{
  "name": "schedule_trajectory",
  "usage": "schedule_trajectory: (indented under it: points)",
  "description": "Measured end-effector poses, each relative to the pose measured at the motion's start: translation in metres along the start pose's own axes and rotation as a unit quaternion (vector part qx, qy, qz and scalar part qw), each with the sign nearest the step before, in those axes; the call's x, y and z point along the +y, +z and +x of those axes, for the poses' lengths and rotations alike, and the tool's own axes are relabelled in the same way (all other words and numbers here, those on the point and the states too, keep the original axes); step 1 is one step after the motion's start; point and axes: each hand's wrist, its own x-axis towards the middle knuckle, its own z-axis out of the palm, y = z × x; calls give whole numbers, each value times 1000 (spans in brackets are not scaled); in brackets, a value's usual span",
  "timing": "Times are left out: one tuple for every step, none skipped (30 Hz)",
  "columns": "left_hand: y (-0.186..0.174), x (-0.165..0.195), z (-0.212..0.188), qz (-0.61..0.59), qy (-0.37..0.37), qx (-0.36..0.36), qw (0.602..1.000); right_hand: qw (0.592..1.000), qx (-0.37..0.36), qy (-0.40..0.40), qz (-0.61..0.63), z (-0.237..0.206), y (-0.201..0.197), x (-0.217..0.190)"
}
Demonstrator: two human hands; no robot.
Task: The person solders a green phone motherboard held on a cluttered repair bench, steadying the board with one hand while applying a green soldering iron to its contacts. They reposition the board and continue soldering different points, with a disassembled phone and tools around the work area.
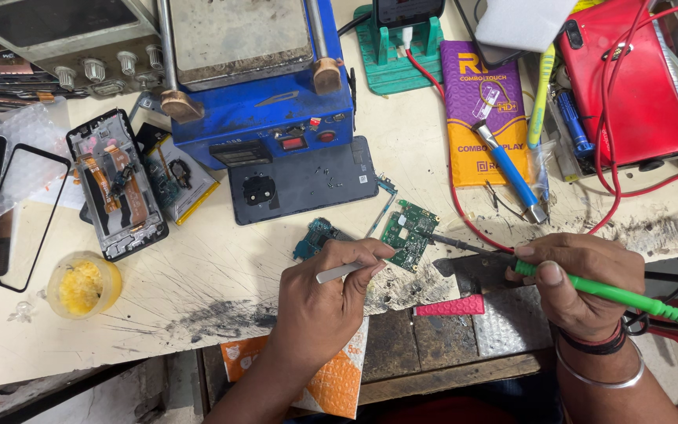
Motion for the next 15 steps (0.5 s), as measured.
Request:
schedule_trajectory:
  points:
    - [0,0,0,1,-1,-1,1000,1000,2,3,-2,0,0,0]
    - [0,0,0,1,-1,-1,1000,1000,5,5,-5,-1,0,-1]
    - [0,0,0,2,-2,-2,1000,1000,7,8,-7,0,0,-1]
    - [0,0,0,2,-1,-3,1000,1000,1,3,-3,0,0,-1]
    - [0,-1,0,2,0,-3,1000,1000,-4,-2,2,1,-1,0]
    - [-1,-1,0,1,1,-4,1000,1000,-9,-6,6,2,-1,0]
    - [-1,-1,0,1,2,-4,1000,1000,-5,1,1,1,-1,-1]
    - [-1,-1,0,1,2,-3,1000,1000,0,8,-3,0,0,-1]
    - [-1,-1,0,1,3,-3,1000,1000,4,15,-7,0,0,-2]
    - [-1,-1,0,2,3,-4,1000,1000,2,10,-2,0,0,-2]
    - [-1,-1,0,2,3,-5,1000,1000,1,4,4,1,0,-1]
    - [-1,0,0,3,3,-5,1000,1000,0,-1,9,1,0,-1]
    - [-1,-1,0,1,3,-5,1000,1000,2,3,5,1,0,-1]
    - [-1,-1,0,-1,2,-5,1000,1000,5,7,1,1,0,-1]
    - [-1,-1,0,-2,1,-5,1000,1000,8,11,-3,1,0,-1]
